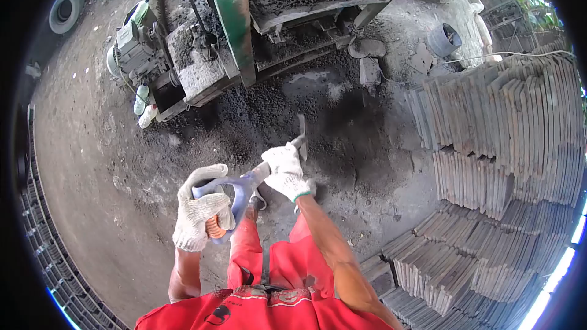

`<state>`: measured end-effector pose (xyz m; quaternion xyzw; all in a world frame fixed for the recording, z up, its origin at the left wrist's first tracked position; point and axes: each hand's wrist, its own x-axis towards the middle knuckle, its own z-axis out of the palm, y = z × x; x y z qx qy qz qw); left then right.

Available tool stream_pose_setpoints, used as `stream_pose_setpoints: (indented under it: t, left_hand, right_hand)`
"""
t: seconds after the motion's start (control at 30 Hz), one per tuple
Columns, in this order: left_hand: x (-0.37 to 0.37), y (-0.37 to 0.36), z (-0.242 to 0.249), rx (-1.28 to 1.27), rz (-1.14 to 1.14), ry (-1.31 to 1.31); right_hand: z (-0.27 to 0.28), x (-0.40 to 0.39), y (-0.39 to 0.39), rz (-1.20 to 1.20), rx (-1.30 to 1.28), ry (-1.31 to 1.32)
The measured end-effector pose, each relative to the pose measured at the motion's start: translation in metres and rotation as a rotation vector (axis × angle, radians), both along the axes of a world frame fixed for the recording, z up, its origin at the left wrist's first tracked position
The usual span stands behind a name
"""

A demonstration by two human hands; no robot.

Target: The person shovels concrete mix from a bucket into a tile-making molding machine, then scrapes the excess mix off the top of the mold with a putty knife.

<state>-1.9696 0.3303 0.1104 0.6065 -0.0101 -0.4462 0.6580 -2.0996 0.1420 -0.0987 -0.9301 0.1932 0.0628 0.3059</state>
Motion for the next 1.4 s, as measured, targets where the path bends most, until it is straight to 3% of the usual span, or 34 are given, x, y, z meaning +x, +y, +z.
stream_pose_setpoints:
  t: [0.07,0.17,0.23,0.37,0.47,0.53,0.6,0.73,0.77,0.83,0.9,1.03,1.07,1.1,1.17,1.23,1.27,1.37,1.4]
  left_hand:
    - [0.007,-0.015,-0.004,-0.053,0.02,-0.067]
    - [0.02,-0.059,-0.02,-0.159,0.092,0.057]
    - [0.029,-0.097,-0.067,-0.253,0.148,0.035]
    - [0.038,-0.201,-0.18,-0.429,0.313,0.19]
    - [0.024,-0.263,-0.26,-0.34,0.322,0.157]
    - [0.024,-0.255,-0.281,-0.305,0.367,0.151]
    - [0.022,-0.225,-0.3,-0.272,0.391,0.146]
    - [0.008,-0.154,-0.271,-0.135,0.576,0.283]
    - [0.008,-0.13,-0.258,-0.141,0.644,0.292]
    - [0.011,-0.08,-0.224,-0.12,0.751,0.254]
    - [0.011,-0.018,-0.189,0.049,0.787,0.131]
    - [-0.012,0.075,-0.114,0.253,0.854,-0.083]
    - [-0.02,0.081,-0.1,0.244,0.86,-0.094]
    - [-0.026,0.088,-0.086,0.238,0.867,-0.106]
    - [-0.035,0.097,-0.066,0.251,0.817,-0.177]
    - [-0.031,0.094,-0.057,0.268,0.695,-0.29]
    - [-0.026,0.083,-0.046,0.253,0.748,-0.236]
    - [-0.008,0.066,-0.039,0.165,0.512,-0.142]
    - [0.0,0.058,-0.054,0.298,0.452,-0.18]
  right_hand:
    - [0.013,0.018,-0.033,0.025,-0.069,-0.055]
    - [0.016,0.038,-0.104,0.099,-0.339,-0.302]
    - [0.006,0.06,-0.157,0.191,-0.458,0.013]
    - [-0.075,0.095,-0.275,0.259,-0.703,0.257]
    - [-0.154,0.094,-0.345,0.228,-0.477,0.216]
    - [-0.191,0.099,-0.347,0.245,-0.492,0.071]
    - [-0.207,0.099,-0.325,0.288,-0.503,0.137]
    - [-0.2,0.118,-0.245,0.458,-0.528,0.228]
    - [-0.193,0.117,-0.215,0.415,-0.55,0.031]
    - [-0.165,0.145,-0.148,0.445,-0.453,0.025]
    - [-0.124,0.172,-0.078,0.511,-0.321,0.24]
    - [-0.067,0.175,0.031,0.615,-0.063,0.166]
    - [-0.068,0.164,0.046,0.612,0.009,0.013]
    - [-0.064,0.159,0.057,0.588,0.066,-0.103]
    - [-0.064,0.159,0.069,0.771,0.026,-0.062]
    - [-0.048,0.15,0.062,0.783,-0.008,-0.108]
    - [-0.042,0.147,0.055,0.786,-0.028,-0.084]
    - [-0.017,0.131,0.011,0.725,-0.052,0.012]
    - [-0.021,0.123,-0.006,0.69,-0.12,0.036]
